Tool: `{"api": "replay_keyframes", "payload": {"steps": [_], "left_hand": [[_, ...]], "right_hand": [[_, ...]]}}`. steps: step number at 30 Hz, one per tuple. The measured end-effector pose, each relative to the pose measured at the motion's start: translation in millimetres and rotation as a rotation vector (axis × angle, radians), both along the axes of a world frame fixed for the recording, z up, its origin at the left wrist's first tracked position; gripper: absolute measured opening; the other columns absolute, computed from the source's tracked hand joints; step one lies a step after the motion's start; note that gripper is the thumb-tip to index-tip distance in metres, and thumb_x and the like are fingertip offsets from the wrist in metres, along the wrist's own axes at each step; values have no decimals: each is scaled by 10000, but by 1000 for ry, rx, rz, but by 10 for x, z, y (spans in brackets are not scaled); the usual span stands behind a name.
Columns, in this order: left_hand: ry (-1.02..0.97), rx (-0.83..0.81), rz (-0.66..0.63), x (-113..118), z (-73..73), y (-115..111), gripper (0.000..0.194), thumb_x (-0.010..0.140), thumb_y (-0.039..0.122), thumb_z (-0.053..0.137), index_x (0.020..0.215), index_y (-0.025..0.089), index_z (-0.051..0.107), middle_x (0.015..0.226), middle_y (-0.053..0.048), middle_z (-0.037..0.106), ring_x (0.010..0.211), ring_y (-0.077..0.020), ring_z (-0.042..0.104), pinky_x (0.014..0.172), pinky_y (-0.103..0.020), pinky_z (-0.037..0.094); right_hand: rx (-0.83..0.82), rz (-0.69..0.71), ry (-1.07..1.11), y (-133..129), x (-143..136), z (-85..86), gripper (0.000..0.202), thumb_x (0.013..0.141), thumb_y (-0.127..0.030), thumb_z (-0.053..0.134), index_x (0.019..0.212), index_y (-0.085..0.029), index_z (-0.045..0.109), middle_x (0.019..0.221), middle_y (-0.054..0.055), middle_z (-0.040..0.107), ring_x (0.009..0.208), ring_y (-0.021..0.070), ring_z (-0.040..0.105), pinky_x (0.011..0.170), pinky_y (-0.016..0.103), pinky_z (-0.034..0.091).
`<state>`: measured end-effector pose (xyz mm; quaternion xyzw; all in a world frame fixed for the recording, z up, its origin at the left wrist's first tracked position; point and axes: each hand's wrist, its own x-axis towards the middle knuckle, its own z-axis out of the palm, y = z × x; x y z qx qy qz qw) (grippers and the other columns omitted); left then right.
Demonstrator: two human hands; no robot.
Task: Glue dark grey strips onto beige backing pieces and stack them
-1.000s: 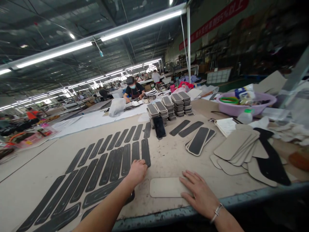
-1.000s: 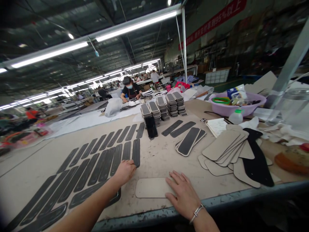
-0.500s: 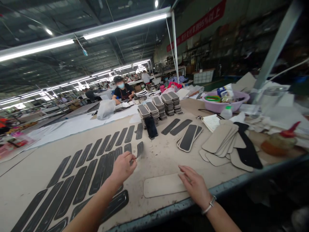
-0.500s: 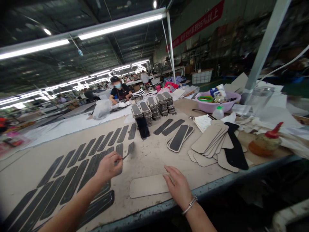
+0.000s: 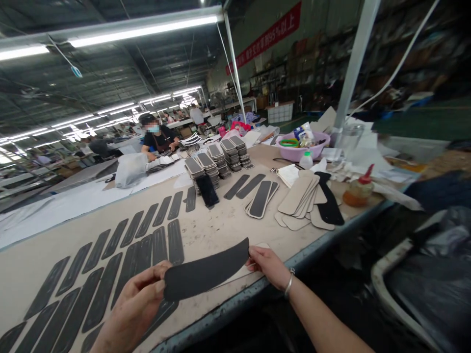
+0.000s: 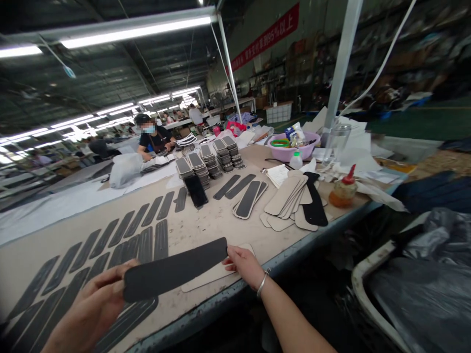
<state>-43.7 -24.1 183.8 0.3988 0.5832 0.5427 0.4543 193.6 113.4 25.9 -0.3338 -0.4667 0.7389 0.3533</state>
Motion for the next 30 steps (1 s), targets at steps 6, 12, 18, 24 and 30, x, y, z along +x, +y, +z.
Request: {"api": "replay_keyframes", "payload": {"steps": [6,12,18,24,30], "left_hand": [[-152,-103,79,-17,-396,6,177,638,288,695,740,161,626,764,-15,587,712,-142,542,659,-241,448],[-102,-265,163,-68,-1000,147,242,622,336,697,631,151,541,511,77,394,447,-45,312,423,-162,247],[77,-380,174,-19,-1231,316,305,599,429,651,610,163,502,454,92,361,397,-46,299,398,-169,168],[215,-482,114,-98,-1417,445,289,638,442,572,637,162,500,429,83,410,362,-55,333,372,-167,176],[310,-475,89,-184,-1538,470,266,698,417,509,624,161,507,421,56,472,370,-79,422,369,-176,234]], "right_hand": [[105,-53,-184,6,245,59,307,729,-463,575,623,-174,575,529,-36,511,525,111,503,557,248,433],[252,-158,-532,76,494,43,295,717,-383,557,936,-190,601,551,-41,576,511,142,552,549,264,435],[415,-245,-848,122,494,-12,163,697,-300,569,828,-207,544,561,-36,625,589,150,584,611,263,405],[439,-221,-941,183,493,-45,110,696,-300,567,764,-216,546,561,-33,626,604,150,584,613,256,388],[460,-174,-1040,201,479,-38,118,700,-337,572,712,-222,547,612,-25,643,631,151,595,623,257,387]]}}
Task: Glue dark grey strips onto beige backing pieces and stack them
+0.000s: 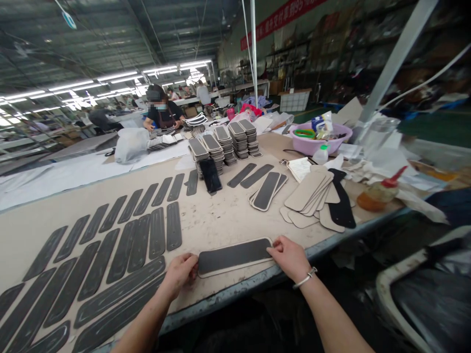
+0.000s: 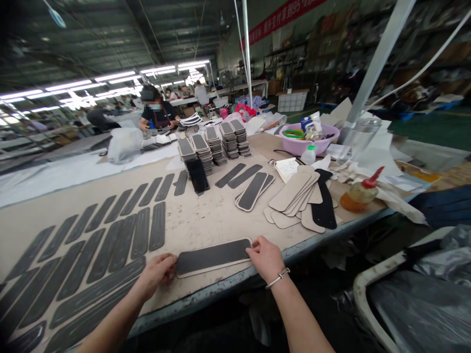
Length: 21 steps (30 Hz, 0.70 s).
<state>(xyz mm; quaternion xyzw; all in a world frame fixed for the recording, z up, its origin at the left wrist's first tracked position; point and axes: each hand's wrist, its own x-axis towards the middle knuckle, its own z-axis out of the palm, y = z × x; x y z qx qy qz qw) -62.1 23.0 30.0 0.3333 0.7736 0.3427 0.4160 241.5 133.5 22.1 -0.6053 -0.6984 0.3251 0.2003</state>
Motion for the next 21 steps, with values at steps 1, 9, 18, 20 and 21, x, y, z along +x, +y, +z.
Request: {"api": "replay_keyframes", "payload": {"steps": [1,9,18,20,21], "left_hand": [[23,-9,-16,-2,3,-1,271,699,423,515,638,159,522,419,53,484,370,-84,433,371,-179,246],[232,-67,-118,58,130,16,176,698,318,574,660,146,573,402,32,527,386,-94,464,418,-195,309],[284,-94,-113,94,127,3,101,709,260,567,666,171,552,413,51,519,389,-93,457,412,-196,305],[269,-78,-116,81,106,-4,96,712,263,566,685,177,533,424,56,518,396,-96,467,423,-200,315],[268,-61,-115,72,94,-8,98,707,262,574,707,180,521,433,62,516,403,-98,476,432,-202,322]], "right_hand": [[1,8,-13,0,-1,-1,121,703,-342,568,720,-223,549,614,-26,644,632,152,596,627,259,387],[5,44,-81,14,-1,-31,165,712,-375,530,788,-231,557,616,-31,657,650,168,609,629,274,392],[-47,61,-107,30,-7,-31,222,706,-419,501,833,-239,534,612,-31,658,629,182,612,608,291,397],[-48,68,-112,35,-6,-47,233,703,-430,498,834,-240,531,623,-25,662,647,190,617,616,298,400],[-49,69,-115,36,-7,-52,238,703,-436,496,834,-241,529,629,-23,664,654,193,619,621,302,401]]}}
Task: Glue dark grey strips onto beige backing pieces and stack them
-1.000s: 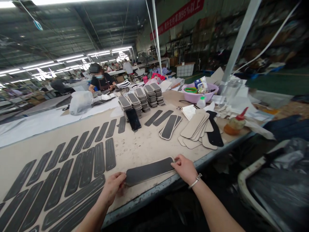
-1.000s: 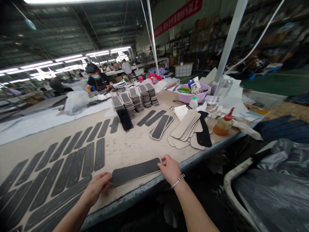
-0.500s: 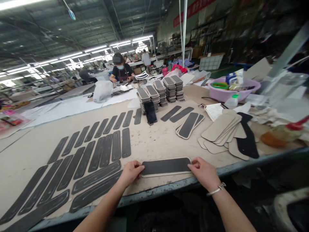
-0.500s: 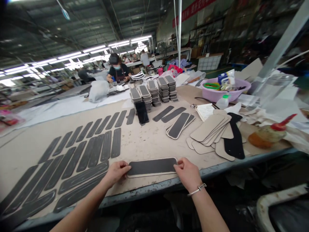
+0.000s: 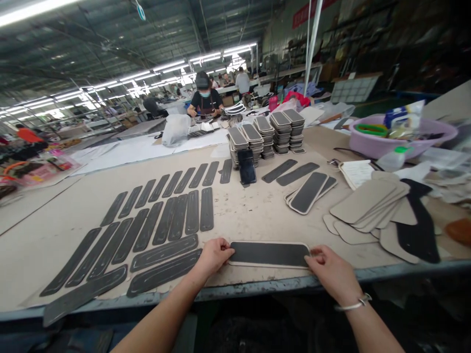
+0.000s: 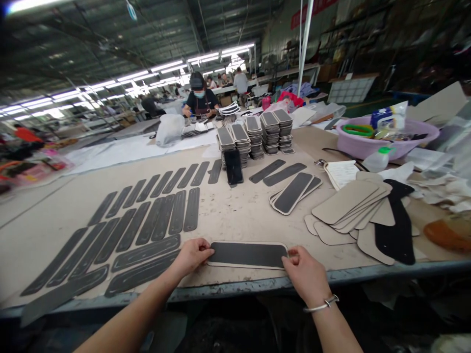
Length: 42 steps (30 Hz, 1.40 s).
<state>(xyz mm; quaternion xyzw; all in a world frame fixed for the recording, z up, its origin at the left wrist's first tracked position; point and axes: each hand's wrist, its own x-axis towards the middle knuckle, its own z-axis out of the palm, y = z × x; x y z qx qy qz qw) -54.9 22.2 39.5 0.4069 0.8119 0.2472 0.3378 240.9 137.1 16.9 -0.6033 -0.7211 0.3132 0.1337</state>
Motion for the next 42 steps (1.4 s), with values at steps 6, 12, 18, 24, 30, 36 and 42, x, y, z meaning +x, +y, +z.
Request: {"api": "replay_keyframes", "payload": {"steps": [6,12,18,24,30,36,42], "left_hand": [[155,106,-13,-30,-84,-45,203,685,260,612,799,200,456,517,78,509,486,-103,506,509,-215,330],[221,116,-53,9,-89,-79,168,713,238,585,824,201,465,582,55,536,567,-117,512,561,-231,334],[224,112,-76,5,-74,-96,174,728,243,581,860,201,475,600,49,556,573,-120,527,568,-231,346],[378,192,-165,47,-118,-191,190,795,269,526,966,188,527,686,6,593,656,-146,572,638,-255,420],[491,464,-390,0,-261,-405,238,849,293,480,994,213,650,1074,-80,620,1003,-183,583,913,-297,455],[566,545,-456,-40,-316,-445,224,835,247,520,988,214,680,1024,-76,664,960,-180,612,903,-307,488],[615,664,-461,6,-309,-435,209,840,206,511,979,196,667,971,-71,665,893,-157,619,836,-297,522]], "right_hand": [[-25,-12,-21,6,-3,2,280,682,-480,511,841,-249,518,642,-30,669,675,198,625,633,308,404],[-13,-26,-22,13,-8,4,314,652,-508,529,829,-249,530,639,-24,677,669,204,631,612,309,407],[-12,-11,-6,31,-1,-8,322,652,-519,535,830,-251,528,626,-16,676,666,221,635,603,319,409],[-14,-18,-8,22,-2,-1,280,680,-470,544,842,-242,530,642,-18,678,665,202,628,618,303,400],[13,-44,19,-6,-35,61,190,702,-368,546,832,-230,551,632,-26,672,682,176,622,660,282,400],[6,-42,13,-11,-45,70,175,707,-347,549,825,-219,565,628,-25,672,685,169,618,662,275,400],[20,-33,-34,8,-39,35,213,715,-369,539,849,-209,577,633,-24,672,704,173,622,665,275,395]]}}
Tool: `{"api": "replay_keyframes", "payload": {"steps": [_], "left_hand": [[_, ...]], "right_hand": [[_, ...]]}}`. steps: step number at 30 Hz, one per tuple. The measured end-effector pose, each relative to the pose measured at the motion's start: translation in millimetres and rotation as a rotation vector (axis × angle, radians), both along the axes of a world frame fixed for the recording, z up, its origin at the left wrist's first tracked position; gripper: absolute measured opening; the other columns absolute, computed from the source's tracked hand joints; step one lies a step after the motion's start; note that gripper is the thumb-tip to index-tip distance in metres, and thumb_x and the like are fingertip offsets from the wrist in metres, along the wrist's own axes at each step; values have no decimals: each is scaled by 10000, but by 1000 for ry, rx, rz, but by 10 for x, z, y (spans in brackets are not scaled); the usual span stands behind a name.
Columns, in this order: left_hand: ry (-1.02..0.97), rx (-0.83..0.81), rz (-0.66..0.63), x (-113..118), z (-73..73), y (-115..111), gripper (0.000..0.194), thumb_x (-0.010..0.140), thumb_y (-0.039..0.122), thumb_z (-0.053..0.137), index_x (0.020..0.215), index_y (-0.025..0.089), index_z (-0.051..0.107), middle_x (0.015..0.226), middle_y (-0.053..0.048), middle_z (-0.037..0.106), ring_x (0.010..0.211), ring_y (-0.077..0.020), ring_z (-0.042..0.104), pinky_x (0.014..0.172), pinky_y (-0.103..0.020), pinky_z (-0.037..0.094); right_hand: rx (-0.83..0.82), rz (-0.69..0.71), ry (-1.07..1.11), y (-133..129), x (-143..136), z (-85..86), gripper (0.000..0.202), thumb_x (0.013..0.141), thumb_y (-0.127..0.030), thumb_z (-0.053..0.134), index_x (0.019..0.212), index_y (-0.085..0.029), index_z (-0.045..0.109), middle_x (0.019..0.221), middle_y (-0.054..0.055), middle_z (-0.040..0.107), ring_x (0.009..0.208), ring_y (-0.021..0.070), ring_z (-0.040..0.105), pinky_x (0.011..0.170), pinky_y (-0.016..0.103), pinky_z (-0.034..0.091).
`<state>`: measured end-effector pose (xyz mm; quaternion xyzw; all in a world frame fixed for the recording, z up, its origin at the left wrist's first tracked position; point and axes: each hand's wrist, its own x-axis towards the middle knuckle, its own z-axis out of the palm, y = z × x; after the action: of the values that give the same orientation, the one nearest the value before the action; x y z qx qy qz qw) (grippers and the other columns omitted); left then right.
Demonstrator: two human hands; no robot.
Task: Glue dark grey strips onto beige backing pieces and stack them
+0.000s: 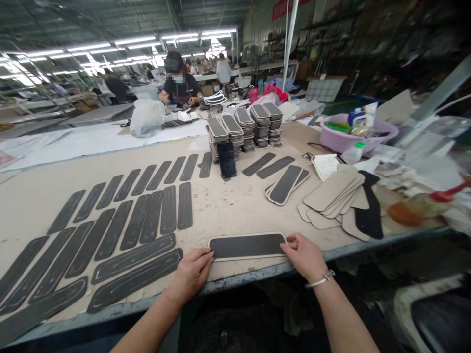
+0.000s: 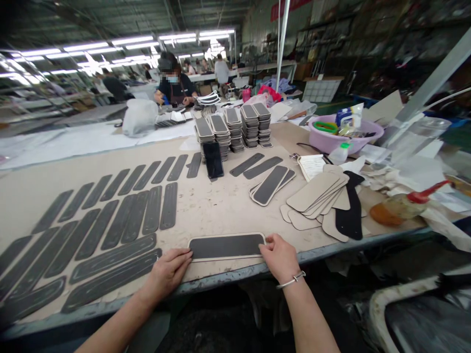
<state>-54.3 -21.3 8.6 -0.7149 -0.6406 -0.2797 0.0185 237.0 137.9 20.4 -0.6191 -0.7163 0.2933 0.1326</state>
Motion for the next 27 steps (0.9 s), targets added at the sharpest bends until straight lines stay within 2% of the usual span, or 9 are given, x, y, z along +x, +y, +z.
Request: {"api": "replay_keyframes", "payload": {"steps": [8,18,23,25,27], "left_hand": [[44,-37,14,19,-11,-3,215,850,203,482,980,192,653,980,-76,642,913,-161,603,852,-309,514],[63,-87,45,66,50,-11,251,852,184,450,1023,183,634,1002,-87,629,919,-173,587,838,-318,510],[70,-46,32,47,4,-20,250,849,160,448,1034,180,614,1000,-90,622,928,-172,580,859,-313,500],[88,-4,29,12,-71,-17,244,841,156,452,1020,193,613,973,-81,627,899,-164,589,825,-286,512],[113,86,16,-30,-177,9,226,839,155,442,964,203,624,913,-69,638,815,-151,599,752,-253,525]], "right_hand": [[3,14,-58,-13,-41,47,182,751,-361,506,840,-209,552,626,-20,662,671,168,613,628,269,376],[32,52,-156,-1,-42,-12,218,783,-400,474,867,-208,532,639,-3,658,660,191,626,621,283,385],[151,106,-205,-86,-5,26,231,826,-388,419,894,-218,561,556,-14,611,526,171,590,534,275,374],[270,112,-178,-112,12,-6,275,844,-405,397,934,-217,576,620,8,632,530,168,593,527,279,398],[475,113,-103,-90,7,-95,337,830,-439,430,1010,-200,586,796,67,668,679,190,633,589,284,451]]}}
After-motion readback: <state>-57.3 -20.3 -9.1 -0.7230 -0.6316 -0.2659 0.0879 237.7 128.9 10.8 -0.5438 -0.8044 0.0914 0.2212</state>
